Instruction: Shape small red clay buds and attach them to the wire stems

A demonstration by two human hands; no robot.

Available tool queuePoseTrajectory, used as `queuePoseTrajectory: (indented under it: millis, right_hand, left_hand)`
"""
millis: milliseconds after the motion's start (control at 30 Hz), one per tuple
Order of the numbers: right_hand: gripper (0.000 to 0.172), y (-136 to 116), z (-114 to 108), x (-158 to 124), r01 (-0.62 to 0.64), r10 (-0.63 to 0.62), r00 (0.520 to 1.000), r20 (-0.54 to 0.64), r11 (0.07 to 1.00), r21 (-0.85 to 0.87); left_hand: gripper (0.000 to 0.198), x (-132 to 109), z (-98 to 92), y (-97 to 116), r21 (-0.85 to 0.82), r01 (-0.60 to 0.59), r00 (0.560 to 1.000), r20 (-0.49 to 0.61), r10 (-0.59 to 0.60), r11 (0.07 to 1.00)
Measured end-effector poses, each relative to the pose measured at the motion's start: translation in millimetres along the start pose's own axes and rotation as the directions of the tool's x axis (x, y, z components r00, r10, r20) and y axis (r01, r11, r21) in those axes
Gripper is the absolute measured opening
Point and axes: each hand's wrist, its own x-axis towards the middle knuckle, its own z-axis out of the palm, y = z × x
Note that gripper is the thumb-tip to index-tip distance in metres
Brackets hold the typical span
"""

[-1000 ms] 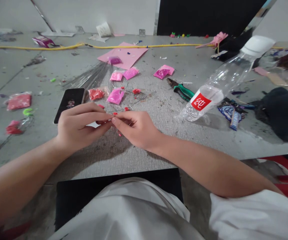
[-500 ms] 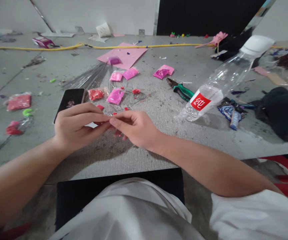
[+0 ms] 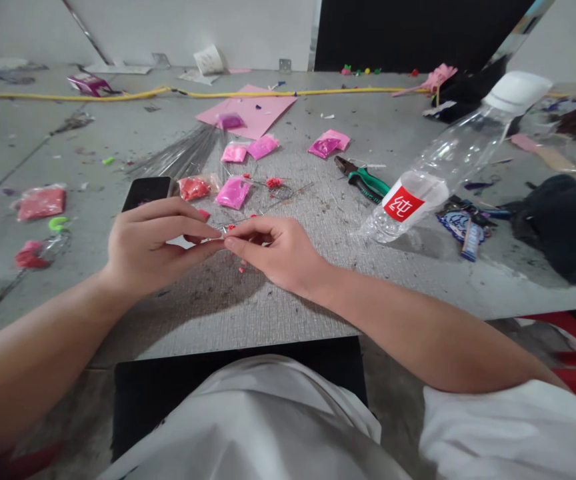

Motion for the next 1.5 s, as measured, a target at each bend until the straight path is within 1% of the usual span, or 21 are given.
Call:
queuePoseTrajectory:
  millis: [167, 233, 333, 400, 500, 567, 633, 667, 733, 833, 900, 1000, 1033, 1067, 1100, 1200, 1267, 1333, 1400, 1433, 1500]
  right_hand:
    - [0.024, -1.3, -1.6, -0.2, 0.040, -0.043, 0.998, -0.045, 0.996, -0.077]
    - [0.023, -1.9, -1.1, -1.1, 0.060, -0.064, 0.997, -0.040, 0.993, -0.105]
    - [0.023, -3.6, 0.6, -3.1, 0.057, -0.059, 0.998, -0.018, 0.991, -0.120]
    - [0.023, -4.8, 1.6, -4.4, 0.068, -0.071, 0.997, -0.015, 0.988, -0.137]
    - [0.019, -5.7, 1.7, -5.3, 0.143, -0.150, 0.988, -0.018, 0.965, -0.218]
    - [0.015, -5.5, 0.8, -5.3, 0.218, -0.227, 0.974, 0.005, 0.929, -0.299]
    - [0.011, -4.6, -0.3, -5.1, 0.324, -0.326, 0.944, 0.057, 0.873, -0.364]
    - [0.010, -4.1, -0.8, -5.0, 0.384, -0.383, 0.920, 0.084, 0.838, -0.387]
    - [0.010, -2.7, -1.5, -4.9, 0.490, -0.484, 0.865, 0.130, 0.762, -0.424]
    - [0.011, -0.8, -2.1, -5.0, 0.589, -0.579, 0.792, 0.192, 0.643, -0.490]
    - [0.014, 0.3, -2.7, -5.0, 0.650, -0.634, 0.735, 0.242, 0.556, -0.517]
    - [0.020, 1.6, -3.8, -4.5, 0.727, -0.705, 0.642, 0.300, 0.436, -0.531]
    - [0.021, 1.9, -4.2, -4.3, 0.743, -0.721, 0.617, 0.314, 0.402, -0.536]
    - [0.022, 2.0, -4.5, -4.2, 0.752, -0.729, 0.600, 0.330, 0.374, -0.543]
    - [0.023, 2.1, -4.8, -4.2, 0.757, -0.731, 0.589, 0.345, 0.349, -0.552]
    - [0.024, 1.3, -5.0, -4.5, 0.765, -0.733, 0.567, 0.375, 0.301, -0.569]
    - [0.024, 0.3, -4.5, -4.7, 0.769, -0.731, 0.563, 0.386, 0.292, -0.569]
    - [0.023, -0.9, -3.8, -4.4, 0.775, -0.736, 0.560, 0.381, 0.303, -0.555]
    - [0.020, -1.6, -3.1, -3.6, 0.782, -0.735, 0.571, 0.366, 0.353, -0.513]
    - [0.019, -1.7, -2.8, -3.1, 0.783, -0.728, 0.585, 0.357, 0.394, -0.481]
    - [0.016, -1.3, -2.4, -2.3, 0.773, -0.705, 0.621, 0.342, 0.477, -0.418]
  left_hand:
    - [0.011, 0.8, 1.9, -0.4, 0.045, 0.059, 0.998, -0.006, -0.059, 0.997]
    - [0.012, 1.5, 1.4, -0.3, 0.037, 0.087, 0.996, 0.029, -0.088, 0.996]
    - [0.011, 2.8, -0.3, 0.3, 0.011, 0.119, 0.986, 0.113, -0.120, 0.993]
    - [0.011, 3.5, -1.3, 0.5, -0.006, 0.137, 0.980, 0.148, -0.135, 0.991]
    - [0.012, 4.3, -1.9, 0.5, -0.035, 0.164, 0.975, 0.160, -0.157, 0.986]
    - [0.013, 4.9, -1.7, 0.9, -0.060, 0.202, 0.967, 0.170, -0.189, 0.978]
    - [0.014, 5.3, -1.0, 2.2, -0.088, 0.255, 0.951, 0.201, -0.234, 0.963]
    - [0.015, 5.4, -0.6, 3.3, -0.113, 0.285, 0.940, 0.225, -0.255, 0.952]
    - [0.019, 5.1, 0.1, 6.2, -0.185, 0.347, 0.914, 0.287, -0.287, 0.919]
    - [0.028, 4.1, 0.0, 12.1, -0.311, 0.454, 0.858, 0.403, -0.317, 0.835]
    - [0.032, 3.5, -1.2, 16.6, -0.371, 0.569, 0.792, 0.488, -0.368, 0.734]
    - [0.030, 2.8, -4.1, 21.7, -0.421, 0.737, 0.667, 0.580, -0.468, 0.529]
    - [0.030, 2.8, -5.0, 22.5, -0.428, 0.766, 0.638, 0.598, -0.486, 0.479]
    - [0.031, 2.7, -5.7, 22.8, -0.430, 0.782, 0.619, 0.614, -0.489, 0.451]
    - [0.031, 2.7, -6.3, 22.8, -0.430, 0.789, 0.611, 0.629, -0.481, 0.439]
    - [0.032, 2.6, -6.6, 21.5, -0.423, 0.797, 0.596, 0.667, -0.447, 0.431]
    - [0.031, 2.1, -6.3, 20.6, -0.430, 0.800, 0.592, 0.677, -0.437, 0.418]
    - [0.032, 1.7, -6.1, 19.7, -0.439, 0.799, 0.594, 0.682, -0.426, 0.411]
    - [0.033, 2.1, -6.5, 18.1, -0.451, 0.777, 0.617, 0.681, -0.394, 0.439]
    - [0.032, 2.6, -7.0, 16.8, -0.453, 0.755, 0.637, 0.676, -0.371, 0.473]
    - [0.030, 4.4, -8.5, 13.1, -0.442, 0.676, 0.694, 0.651, -0.308, 0.590]
